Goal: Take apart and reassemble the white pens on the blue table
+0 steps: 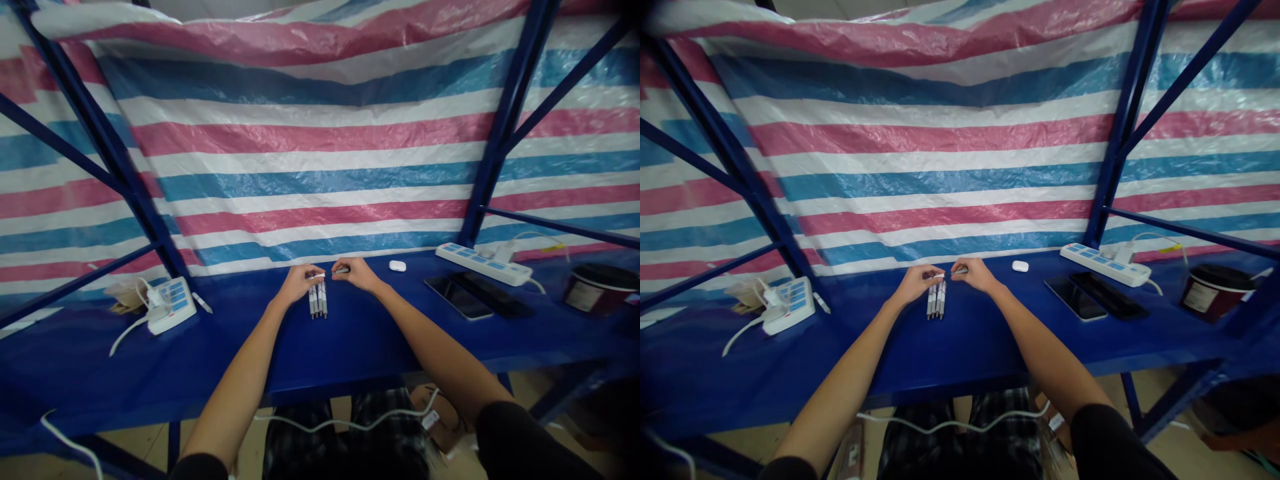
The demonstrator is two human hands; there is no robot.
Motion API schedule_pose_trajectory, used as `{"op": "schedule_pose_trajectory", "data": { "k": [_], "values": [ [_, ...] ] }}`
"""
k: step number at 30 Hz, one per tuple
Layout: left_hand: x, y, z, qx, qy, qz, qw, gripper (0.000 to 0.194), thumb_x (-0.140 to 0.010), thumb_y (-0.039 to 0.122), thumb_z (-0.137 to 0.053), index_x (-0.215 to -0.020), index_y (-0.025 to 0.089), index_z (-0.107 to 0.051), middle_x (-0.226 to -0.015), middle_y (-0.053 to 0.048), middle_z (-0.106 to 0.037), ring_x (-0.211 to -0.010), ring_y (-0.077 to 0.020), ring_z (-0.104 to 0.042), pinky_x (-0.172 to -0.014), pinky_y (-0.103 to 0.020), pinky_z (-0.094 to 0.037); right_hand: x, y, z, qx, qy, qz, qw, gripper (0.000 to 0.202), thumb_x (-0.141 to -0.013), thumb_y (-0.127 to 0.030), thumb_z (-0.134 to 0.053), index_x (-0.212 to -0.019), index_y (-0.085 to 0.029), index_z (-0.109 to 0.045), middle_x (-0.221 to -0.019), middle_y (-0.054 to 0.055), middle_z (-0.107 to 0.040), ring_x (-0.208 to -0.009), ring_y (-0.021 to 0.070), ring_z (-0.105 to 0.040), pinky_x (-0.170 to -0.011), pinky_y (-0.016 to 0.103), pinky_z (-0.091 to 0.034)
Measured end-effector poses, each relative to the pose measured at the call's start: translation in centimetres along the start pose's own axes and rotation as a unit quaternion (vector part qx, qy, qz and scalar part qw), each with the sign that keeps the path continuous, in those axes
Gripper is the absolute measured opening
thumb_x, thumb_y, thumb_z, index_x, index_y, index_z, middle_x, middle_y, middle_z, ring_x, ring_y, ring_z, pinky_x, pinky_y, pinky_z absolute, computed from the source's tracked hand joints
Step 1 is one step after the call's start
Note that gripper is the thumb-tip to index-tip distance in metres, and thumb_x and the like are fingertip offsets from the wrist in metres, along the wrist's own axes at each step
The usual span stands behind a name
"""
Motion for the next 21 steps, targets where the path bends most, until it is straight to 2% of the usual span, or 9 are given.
{"op": "schedule_pose_trajectory", "data": {
  "k": [2, 5, 9, 12, 15, 18, 21],
  "values": [
    [0.0, 0.4, -0.4, 0.034, -0.007, 0.004, 0.999, 0.030, -0.078, 0.035, -0.077, -0.102, 0.017, -0.077, -0.086, -0.005, -0.075, -0.079, -0.0186, -0.066, -0.076, -0.030, -0.050, 0.0, -0.7, -0.8, -0.004, -0.016, 0.013, 1.000, 0.024, -0.075, -0.038, -0.080, -0.087, -0.018, -0.076, -0.083, 0.005, -0.076, -0.081, 0.0221, -0.070, -0.075, 0.031, -0.051],
    [0.0, 1.0, -0.3, 0.065, 0.005, 0.004, 0.998, 0.031, -0.074, 0.036, -0.081, -0.098, 0.016, -0.076, -0.084, -0.005, -0.074, -0.078, -0.0181, -0.067, -0.075, -0.029, -0.050, 0.0, -0.9, -1.1, -0.020, 0.000, 0.005, 1.000, 0.030, -0.074, -0.043, -0.080, -0.086, -0.017, -0.074, -0.080, 0.005, -0.075, -0.076, 0.0210, -0.068, -0.071, 0.030, -0.050],
    [0.1, 1.5, 0.3, 0.047, 0.020, -0.005, 0.999, 0.026, -0.076, 0.036, -0.080, -0.093, 0.017, -0.076, -0.083, -0.004, -0.074, -0.078, -0.0178, -0.065, -0.076, -0.029, -0.049, 0.0, -0.8, -1.4, -0.062, 0.003, -0.001, 0.998, 0.035, -0.068, -0.043, -0.085, -0.088, -0.017, -0.071, -0.080, 0.004, -0.073, -0.078, 0.0208, -0.069, -0.074, 0.031, -0.052],
    [0.1, 1.6, 0.5, 0.032, 0.017, -0.004, 0.999, 0.022, -0.079, 0.036, -0.077, -0.091, 0.017, -0.078, -0.084, -0.004, -0.076, -0.079, -0.0179, -0.064, -0.077, -0.030, -0.048, 0.1, -1.0, -1.3, -0.069, -0.006, -0.002, 0.998, 0.032, -0.071, -0.040, -0.083, -0.091, -0.018, -0.072, -0.085, 0.005, -0.075, -0.082, 0.0214, -0.070, -0.076, 0.031, -0.053],
    [0.1, 1.8, 0.5, 0.020, 0.018, -0.006, 1.000, 0.022, -0.079, 0.035, -0.077, -0.092, 0.018, -0.079, -0.084, -0.004, -0.076, -0.078, -0.0179, -0.064, -0.076, -0.029, -0.048, 0.1, -1.0, -1.0, -0.037, -0.010, -0.016, 0.999, 0.029, -0.077, -0.042, -0.079, -0.091, -0.017, -0.074, -0.078, 0.005, -0.074, -0.071, 0.0193, -0.068, -0.068, 0.029, -0.051],
    [0.1, 2.2, 0.6, 0.007, 0.023, -0.018, 1.000, 0.018, -0.079, 0.032, -0.077, -0.091, 0.018, -0.078, -0.085, -0.004, -0.076, -0.079, -0.0183, -0.065, -0.077, -0.030, -0.048, 0.3, -0.9, -1.7, -0.012, -0.051, -0.041, 0.998, 0.033, -0.087, -0.049, -0.068, -0.088, -0.016, -0.074, -0.072, 0.005, -0.073, -0.058, 0.0152, -0.062, -0.059, 0.026, -0.047],
    [0.1, 2.6, 0.8, -0.005, 0.034, -0.034, 0.999, 0.015, -0.080, 0.029, -0.077, -0.091, 0.018, -0.078, -0.089, -0.005, -0.076, -0.081, -0.0189, -0.066, -0.079, -0.030, -0.049, 0.5, -0.9, -1.8, -0.024, -0.056, -0.049, 0.997, 0.035, -0.083, -0.048, -0.073, -0.097, -0.016, -0.072, -0.074, 0.003, -0.072, -0.055, 0.0135, -0.060, -0.055, 0.024, -0.045]
  ]
}}
Point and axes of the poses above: each hand's wrist, its own x-axis away from the middle knuckle, its own z-axis out of the back of the hand, y = z × x, the point moved 9 cm from there along -x, towards the middle knuckle
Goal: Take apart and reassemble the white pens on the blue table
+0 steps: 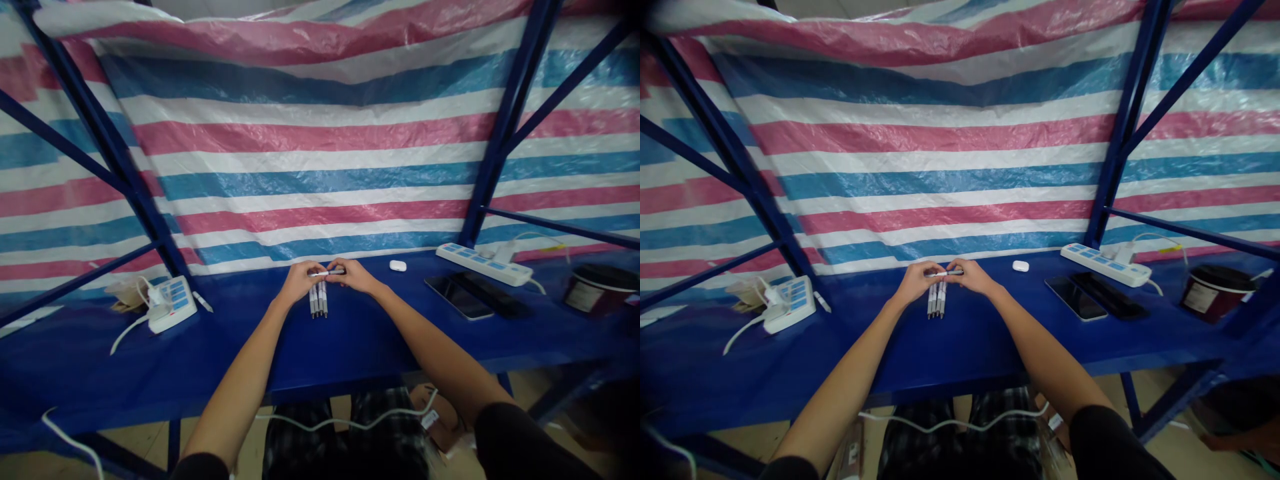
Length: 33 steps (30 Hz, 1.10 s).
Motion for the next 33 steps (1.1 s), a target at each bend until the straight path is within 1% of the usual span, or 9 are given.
{"op": "schedule_pose_trajectory", "data": {
  "k": [2, 4, 8, 11, 14, 24, 27, 30, 33],
  "values": [
    [-0.01, 0.21, 0.07, -0.008, 0.003, -0.010, 1.000, 0.015, -0.080, 0.029, -0.077, -0.091, 0.018, -0.077, -0.089, -0.005, -0.075, -0.082, -0.0192, -0.067, -0.079, -0.030, -0.049, 0.01, -0.11, -0.04, 0.001, -0.001, 0.005, 1.000, 0.034, -0.083, -0.047, -0.073, -0.096, -0.016, -0.070, -0.074, 0.003, -0.071, -0.055, 0.0133, -0.059, -0.054, 0.024, -0.045],
    [0.00, 0.37, 0.10, -0.011, 0.003, -0.020, 1.000, 0.015, -0.080, 0.029, -0.077, -0.091, 0.018, -0.077, -0.090, -0.005, -0.075, -0.083, -0.0193, -0.067, -0.079, -0.030, -0.050, 0.01, -0.12, -0.28, 0.017, -0.013, 0.006, 1.000, 0.034, -0.090, -0.049, -0.065, -0.091, -0.016, -0.070, -0.074, 0.003, -0.071, -0.054, 0.0126, -0.058, -0.054, 0.024, -0.044],
    [0.02, 0.48, 0.10, -0.023, 0.004, -0.031, 0.999, 0.013, -0.081, 0.028, -0.077, -0.090, 0.018, -0.076, -0.090, -0.005, -0.074, -0.081, -0.0184, -0.066, -0.078, -0.029, -0.049, 0.03, -0.26, -0.32, 0.030, -0.013, 0.012, 0.999, 0.034, -0.090, -0.049, -0.066, -0.098, -0.017, -0.070, -0.077, 0.002, -0.072, -0.053, 0.0118, -0.057, -0.054, 0.024, -0.043],
    [0.04, 0.53, 0.06, -0.031, 0.002, -0.035, 0.999, 0.013, -0.081, 0.026, -0.076, -0.090, 0.018, -0.075, -0.090, -0.005, -0.074, -0.081, -0.0184, -0.065, -0.077, -0.029, -0.049, 0.07, -0.46, -0.53, 0.045, -0.023, 0.016, 0.999, 0.037, -0.095, -0.050, -0.058, -0.090, -0.016, -0.070, -0.076, 0.003, -0.071, -0.052, 0.0114, -0.057, -0.056, 0.024, -0.044],
    [0.06, 0.71, 0.05, -0.031, -0.001, -0.039, 0.999, 0.011, -0.081, 0.025, -0.076, -0.090, 0.018, -0.075, -0.089, -0.005, -0.073, -0.080, -0.0182, -0.065, -0.076, -0.029, -0.048, 0.08, -0.52, -0.44, 0.047, -0.019, 0.012, 0.999, 0.033, -0.091, -0.049, -0.065, -0.094, -0.017, -0.070, -0.078, 0.003, -0.072, -0.051, 0.0113, -0.056, -0.055, 0.024, -0.043],
    [0.04, 0.67, 0.03, -0.028, 0.000, -0.034, 0.999, 0.010, -0.079, 0.022, -0.076, -0.088, 0.019, -0.075, -0.088, -0.004, -0.072, -0.081, -0.0188, -0.065, -0.077, -0.029, -0.049, 0.12, -0.64, -0.57, 0.054, -0.028, 0.015, 0.998, 0.033, -0.096, -0.048, -0.057, -0.090, -0.017, -0.068, -0.078, 0.003, -0.073, -0.048, 0.0110, -0.055, -0.054, 0.024, -0.043],
    [0.04, 0.69, 0.03, -0.033, 0.000, -0.037, 0.999, 0.009, -0.080, 0.022, -0.075, -0.088, 0.018, -0.075, -0.086, -0.004, -0.072, -0.080, -0.0183, -0.065, -0.076, -0.029, -0.049, 0.07, -0.60, -0.45, 0.051, -0.023, 0.019, 0.998, 0.028, -0.090, -0.046, -0.066, -0.097, -0.018, -0.068, -0.082, 0.003, -0.073, -0.050, 0.0109, -0.057, -0.053, 0.024, -0.043],
    [0.03, 0.68, 0.06, -0.036, 0.001, -0.035, 0.999, 0.009, -0.079, 0.020, -0.075, -0.087, 0.018, -0.075, -0.086, -0.004, -0.072, -0.080, -0.0181, -0.065, -0.076, -0.029, -0.049, 0.04, -0.51, -0.62, 0.060, -0.035, 0.017, 0.997, 0.028, -0.095, -0.043, -0.060, -0.090, -0.017, -0.069, -0.079, 0.003, -0.073, -0.049, 0.0103, -0.056, -0.054, 0.024, -0.043],
    [0.03, 0.45, 0.03, -0.036, -0.001, -0.026, 0.999, 0.009, -0.078, 0.021, -0.075, -0.087, 0.019, -0.076, -0.087, -0.004, -0.072, -0.081, -0.0184, -0.065, -0.076, -0.029, -0.049, 0.02, -0.59, -0.38, 0.050, -0.024, 0.016, 0.998, 0.023, -0.091, -0.040, -0.065, -0.096, -0.018, -0.069, -0.079, 0.003, -0.073, -0.050, 0.0110, -0.056, -0.053, 0.024, -0.043]
  ]
}}
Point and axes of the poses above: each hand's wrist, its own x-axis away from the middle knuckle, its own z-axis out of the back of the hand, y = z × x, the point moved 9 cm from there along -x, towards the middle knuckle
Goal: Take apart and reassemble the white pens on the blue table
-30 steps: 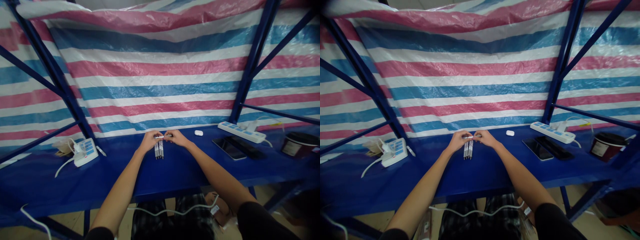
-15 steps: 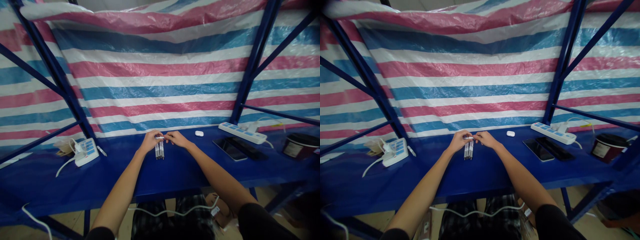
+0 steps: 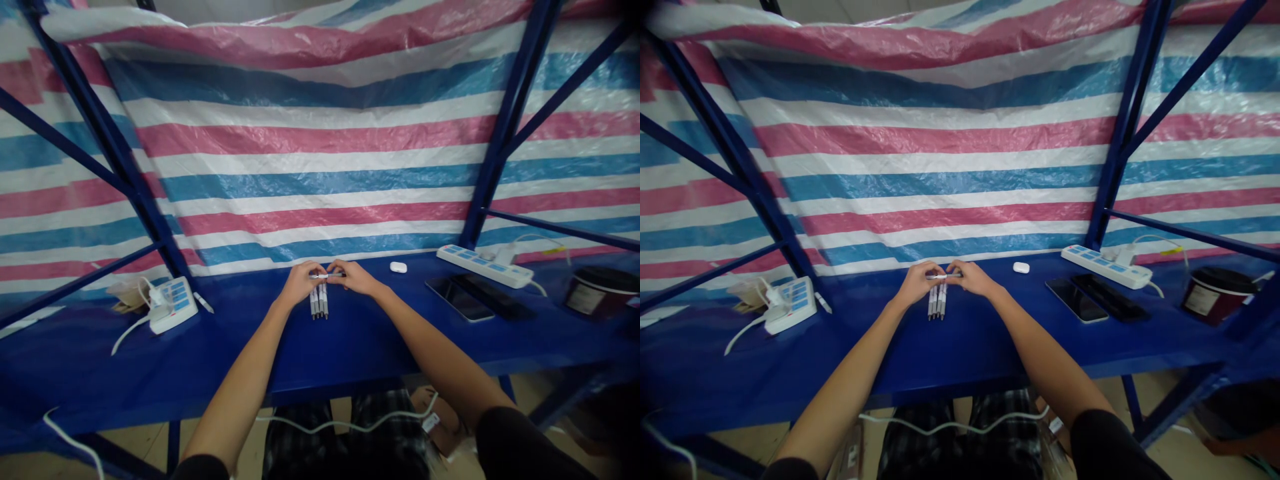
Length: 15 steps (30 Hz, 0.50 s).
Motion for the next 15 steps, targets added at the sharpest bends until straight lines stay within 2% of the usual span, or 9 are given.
{"op": "schedule_pose_trajectory", "data": {
  "k": [6, 9, 10, 12, 14, 15],
  "values": [
    [0.1, -0.2, -0.2, 0.000, -0.011, 0.010, 1.000, 0.005, -0.077, 0.020, -0.078, -0.081, 0.018, -0.075, -0.084, -0.003, -0.073, -0.078, -0.0182, -0.064, -0.075, -0.030, -0.048, 0.0, -0.2, -0.2, -0.009, -0.021, -0.021, 1.000, 0.017, -0.088, -0.033, -0.065, -0.088, -0.017, -0.070, -0.068, 0.001, -0.068, -0.045, 0.0099, -0.051, -0.049, 0.023, -0.038],
    [-0.1, 0.3, 0.3, -0.026, -0.006, -0.003, 1.000, 0.006, -0.077, 0.021, -0.080, -0.081, 0.020, -0.076, -0.086, -0.004, -0.074, -0.086, -0.0208, -0.064, -0.086, -0.034, -0.048, 0.1, -0.5, -0.1, -0.018, -0.015, -0.019, 1.000, 0.019, -0.089, -0.034, -0.064, -0.087, -0.016, -0.069, -0.066, 0.001, -0.067, -0.045, 0.0095, -0.049, -0.050, 0.023, -0.037],
    [-0.2, 0.4, 0.8, -0.037, 0.014, -0.006, 0.999, 0.010, -0.076, 0.024, -0.081, -0.085, 0.021, -0.077, -0.091, -0.005, -0.074, -0.095, -0.0231, -0.064, -0.092, -0.037, -0.046, 0.1, -0.6, 0.0, -0.028, -0.007, -0.019, 0.999, 0.021, -0.090, -0.037, -0.063, -0.088, -0.016, -0.068, -0.066, 0.001, -0.067, -0.045, 0.0095, -0.049, -0.049, 0.023, -0.037],
    [-0.3, 0.2, 2.5, -0.034, 0.093, 0.012, 0.995, 0.033, -0.075, 0.031, -0.085, -0.105, 0.023, -0.076, -0.109, -0.008, -0.073, -0.115, -0.0276, -0.058, -0.104, -0.042, -0.041, 0.1, -0.6, 0.3, -0.060, 0.017, -0.021, 0.998, 0.027, -0.092, -0.043, -0.060, -0.091, -0.017, -0.066, -0.068, 0.001, -0.068, -0.042, 0.0093, -0.048, -0.046, 0.023, -0.036],
    [0.0, -1.3, 4.1, 0.036, 0.179, 0.079, 0.980, 0.061, -0.075, 0.038, -0.084, -0.132, 0.025, -0.064, -0.131, -0.011, -0.065, -0.128, -0.0292, -0.052, -0.106, -0.043, -0.041, 0.1, -0.5, 0.5, -0.102, 0.040, -0.023, 0.994, 0.032, -0.093, -0.049, -0.058, -0.094, -0.018, -0.063, -0.071, 0.001, -0.069, -0.040, 0.0089, -0.047, -0.043, 0.023, -0.036],
    [0.1, -2.4, 4.2, 0.100, 0.200, 0.124, 0.967, 0.068, -0.079, 0.041, -0.081, -0.140, 0.025, -0.057, -0.137, -0.012, -0.061, -0.129, -0.0288, -0.052, -0.104, -0.042, -0.043, 0.0, -0.4, 0.4, -0.122, 0.048, -0.023, 0.991, 0.033, -0.093, -0.051, -0.058, -0.095, -0.018, -0.062, -0.071, 0.001, -0.070, -0.039, 0.0087, -0.047, -0.042, 0.023, -0.036]
  ]
}}
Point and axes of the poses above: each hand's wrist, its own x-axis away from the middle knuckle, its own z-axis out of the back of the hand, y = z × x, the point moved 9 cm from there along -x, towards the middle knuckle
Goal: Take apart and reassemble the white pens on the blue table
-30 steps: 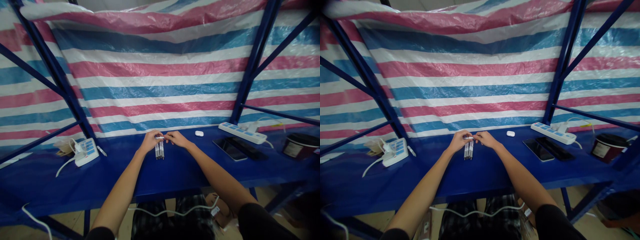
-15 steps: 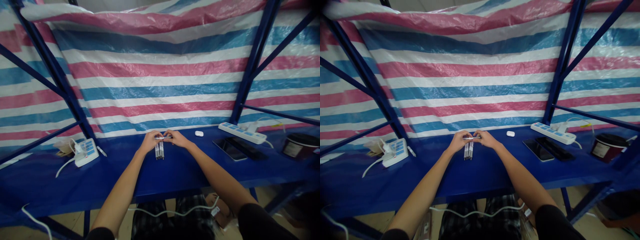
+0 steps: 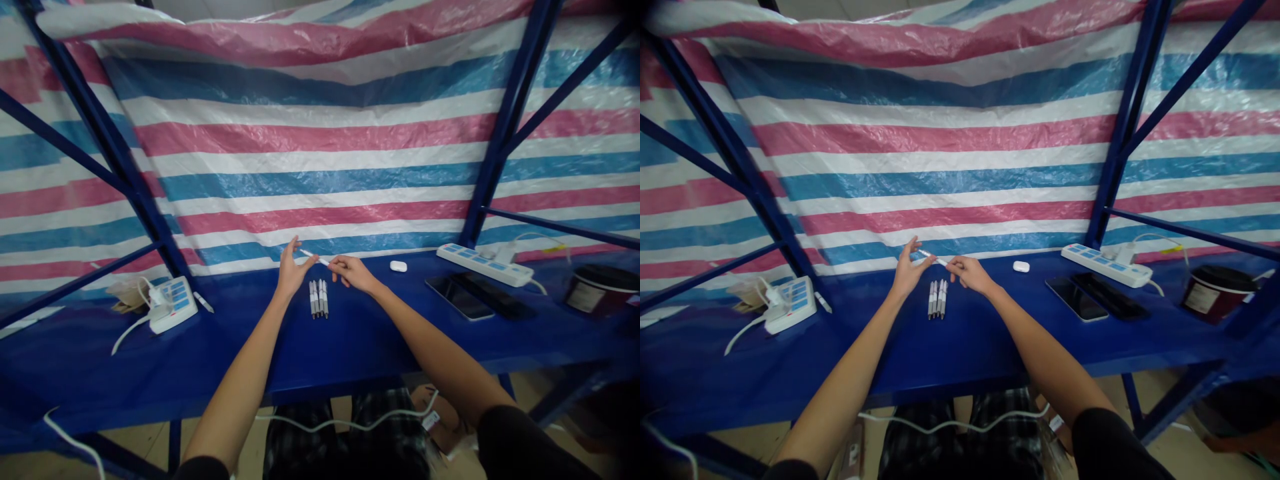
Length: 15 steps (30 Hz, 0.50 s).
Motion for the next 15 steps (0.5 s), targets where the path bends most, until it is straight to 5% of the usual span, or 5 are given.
{"op": "schedule_pose_trajectory", "data": {
  "k": [3, 6, 10, 12, 15],
  "values": [
    [0.3, -2.5, -2.1, 0.213, -0.059, 0.162, 0.962, 0.051, -0.093, 0.049, -0.064, -0.136, 0.022, -0.057, -0.132, -0.014, -0.064, -0.120, -0.0264, -0.060, -0.094, -0.039, -0.051, -0.1, 0.0, -1.0, -0.038, -0.013, -0.001, 0.999, 0.035, -0.092, -0.053, -0.059, -0.097, -0.018, -0.061, -0.071, 0.001, -0.071, -0.038, 0.0088, -0.048, -0.039, 0.022, -0.035],
    [0.8, -2.8, -3.5, 0.387, -0.082, 0.237, 0.887, 0.031, -0.100, 0.047, -0.053, -0.105, 0.018, -0.064, -0.094, -0.009, -0.071, -0.093, -0.0195, -0.068, -0.086, -0.036, -0.055, -0.2, -0.1, -2.3, -0.049, -0.046, -0.007, 0.998, 0.038, -0.093, -0.055, -0.058, -0.103, -0.018, -0.061, -0.071, 0.002, -0.071, -0.040, 0.0091, -0.051, -0.040, 0.021, -0.037],
    [0.6, -3.4, -0.8, 0.509, 0.030, 0.251, 0.822, 0.043, -0.103, 0.048, -0.043, -0.071, 0.020, -0.049, -0.052, 0.004, -0.038, -0.045, -0.0086, -0.039, -0.052, -0.022, -0.044, -0.2, 0.0, -2.3, -0.068, -0.048, -0.015, 0.996, 0.041, -0.095, -0.055, -0.057, -0.109, -0.016, -0.061, -0.073, 0.003, -0.072, -0.043, 0.0087, -0.052, -0.042, 0.021, -0.040],
    [0.7, -3.7, 0.3, 0.547, 0.044, 0.263, 0.793, 0.053, -0.101, 0.057, -0.035, -0.062, 0.022, -0.038, -0.049, 0.006, -0.028, -0.038, -0.0085, -0.025, -0.038, -0.024, -0.029, -0.2, 0.2, -2.1, -0.061, -0.048, -0.017, 0.997, 0.042, -0.095, -0.054, -0.057, -0.109, -0.015, -0.062, -0.072, 0.003, -0.071, -0.042, 0.0086, -0.052, -0.042, 0.021, -0.040],
    [1.1, -4.6, 1.4, 0.589, 0.077, 0.296, 0.748, 0.050, -0.101, 0.047, -0.032, -0.057, 0.022, -0.027, -0.045, 0.007, -0.018, -0.035, -0.0087, -0.015, -0.035, -0.026, -0.016, -0.1, 0.5, -1.8, -0.046, -0.047, -0.021, 0.998, 0.043, -0.096, -0.054, -0.056, -0.109, -0.014, -0.063, -0.071, 0.003, -0.071, -0.042, 0.0088, -0.051, -0.041, 0.021, -0.038]
  ]
}}
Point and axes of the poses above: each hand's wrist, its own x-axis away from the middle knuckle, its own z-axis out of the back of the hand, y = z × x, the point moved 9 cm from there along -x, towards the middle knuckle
